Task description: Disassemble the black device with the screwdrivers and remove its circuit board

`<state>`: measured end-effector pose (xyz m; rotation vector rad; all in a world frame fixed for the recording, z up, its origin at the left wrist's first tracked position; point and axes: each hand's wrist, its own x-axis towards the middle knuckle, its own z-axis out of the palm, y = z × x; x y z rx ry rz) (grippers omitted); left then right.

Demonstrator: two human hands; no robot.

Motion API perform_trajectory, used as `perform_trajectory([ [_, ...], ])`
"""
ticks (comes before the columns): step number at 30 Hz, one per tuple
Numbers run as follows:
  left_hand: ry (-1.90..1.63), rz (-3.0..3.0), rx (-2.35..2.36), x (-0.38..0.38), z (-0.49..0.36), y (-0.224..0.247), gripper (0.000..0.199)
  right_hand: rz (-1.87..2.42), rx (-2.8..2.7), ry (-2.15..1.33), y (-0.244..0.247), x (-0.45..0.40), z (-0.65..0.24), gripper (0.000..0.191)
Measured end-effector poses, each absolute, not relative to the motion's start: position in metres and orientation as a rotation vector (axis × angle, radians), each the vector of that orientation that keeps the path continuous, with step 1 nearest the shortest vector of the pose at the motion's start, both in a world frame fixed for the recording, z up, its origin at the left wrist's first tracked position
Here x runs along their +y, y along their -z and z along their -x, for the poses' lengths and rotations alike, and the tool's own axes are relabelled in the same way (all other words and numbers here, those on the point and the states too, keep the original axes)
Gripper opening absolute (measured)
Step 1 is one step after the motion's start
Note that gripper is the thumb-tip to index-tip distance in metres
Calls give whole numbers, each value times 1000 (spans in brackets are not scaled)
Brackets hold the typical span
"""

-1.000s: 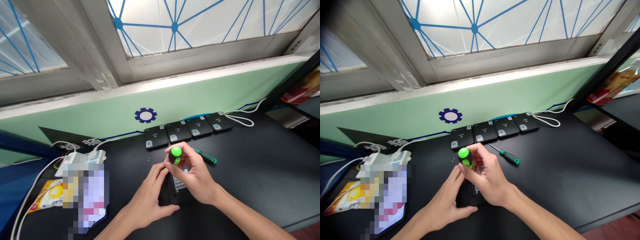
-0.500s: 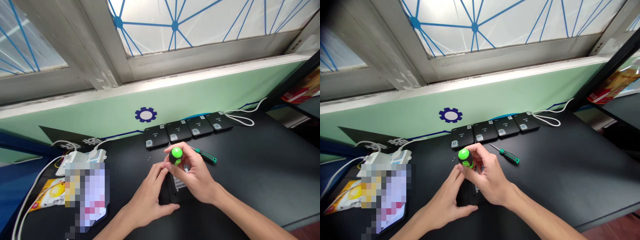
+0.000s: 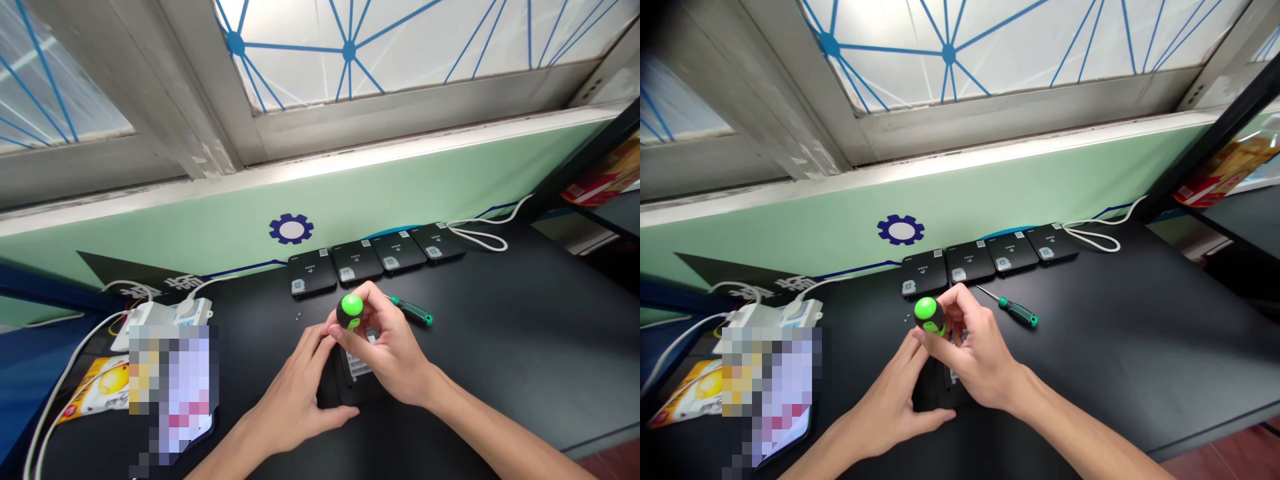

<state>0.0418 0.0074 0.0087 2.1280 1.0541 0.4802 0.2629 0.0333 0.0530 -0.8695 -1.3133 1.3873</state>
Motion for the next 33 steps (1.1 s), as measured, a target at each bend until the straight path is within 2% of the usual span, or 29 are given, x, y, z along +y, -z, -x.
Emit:
perform_trajectory([
  [4,-469,-2140,1047,8,-42,-10,123,901,-1363,-1354,-52,33,-264,29],
  [11,-491,-2132,1022,9,-44,-13,115,858,-1450,-1247,-53,35,-264,16],
  [19,-483,-2141,1031,9,-44,-13,115,871,-1465,-1209,-53,36,-264,17],
  [27,-454,-2154,1064,7,-41,-8,114,900,-1332,-1306,-49,34,-262,30],
  [33,-463,-2149,1050,9,-42,-8,119,887,-1328,-1332,-51,32,-262,24],
])
